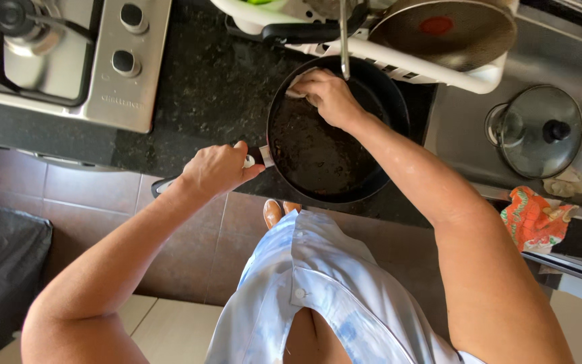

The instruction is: The person removes food items from a pan into a plastic container, seals the container, places it in a refrigerator, retrieves paper towels from a drawer, and wipes the inside of the pan before placing the pan into the sink.

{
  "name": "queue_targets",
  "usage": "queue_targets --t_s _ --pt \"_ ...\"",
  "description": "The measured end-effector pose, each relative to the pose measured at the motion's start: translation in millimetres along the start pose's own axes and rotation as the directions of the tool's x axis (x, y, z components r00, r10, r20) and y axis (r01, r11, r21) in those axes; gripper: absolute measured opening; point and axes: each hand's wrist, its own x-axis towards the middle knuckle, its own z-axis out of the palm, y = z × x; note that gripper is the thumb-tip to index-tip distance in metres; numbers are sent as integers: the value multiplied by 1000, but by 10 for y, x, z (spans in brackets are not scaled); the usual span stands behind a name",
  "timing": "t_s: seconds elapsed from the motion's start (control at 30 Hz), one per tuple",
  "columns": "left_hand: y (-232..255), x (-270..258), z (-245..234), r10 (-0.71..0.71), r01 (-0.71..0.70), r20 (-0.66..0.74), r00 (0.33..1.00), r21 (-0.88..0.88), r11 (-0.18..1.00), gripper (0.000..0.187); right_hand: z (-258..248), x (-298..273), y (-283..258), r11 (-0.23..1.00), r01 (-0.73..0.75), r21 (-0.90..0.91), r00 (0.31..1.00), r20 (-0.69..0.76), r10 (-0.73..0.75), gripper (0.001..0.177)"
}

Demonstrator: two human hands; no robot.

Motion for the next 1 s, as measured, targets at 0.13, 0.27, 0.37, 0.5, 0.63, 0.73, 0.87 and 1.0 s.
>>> queue_targets --t_s 0.13,0.27,0.37,0.5,0.63,0.73,0.87,1.0 --pt "-1 1 14 -4 4 1 1000 11 1000 62 187 63 52 971 116 211 984 110 -141 29" --pt "16 -28 -7 -14 15 -22 1000 21 1000 64 92 89 -382 963 66 261 945 293 -144 32" --pt "-6 0 68 -16 18 -47 999 40 999 65 84 52 -560 950 27 313 909 387 -153 34" --pt "-2 -29 82 -28 32 -68 997 66 997 66 77 -111 -759 908 120 402 890 362 -278 31" --pt "-28 -7 139 -30 38 -95 995 80 996 66 88 -352 -779 875 203 439 830 398 -391 26" --pt "-74 32 154 -20 27 -90 996 86 996 69 23 -538 -743 871 204 446 770 477 -424 27" --pt "-59 36 -208 -7 13 136 991 -38 999 76 -275 -659 -720 872 143 467 766 506 -396 25" --pt "-152 285 -636 47 292 533 845 -532 795 53 -826 -416 -455 925 -26 380 835 516 -188 30"
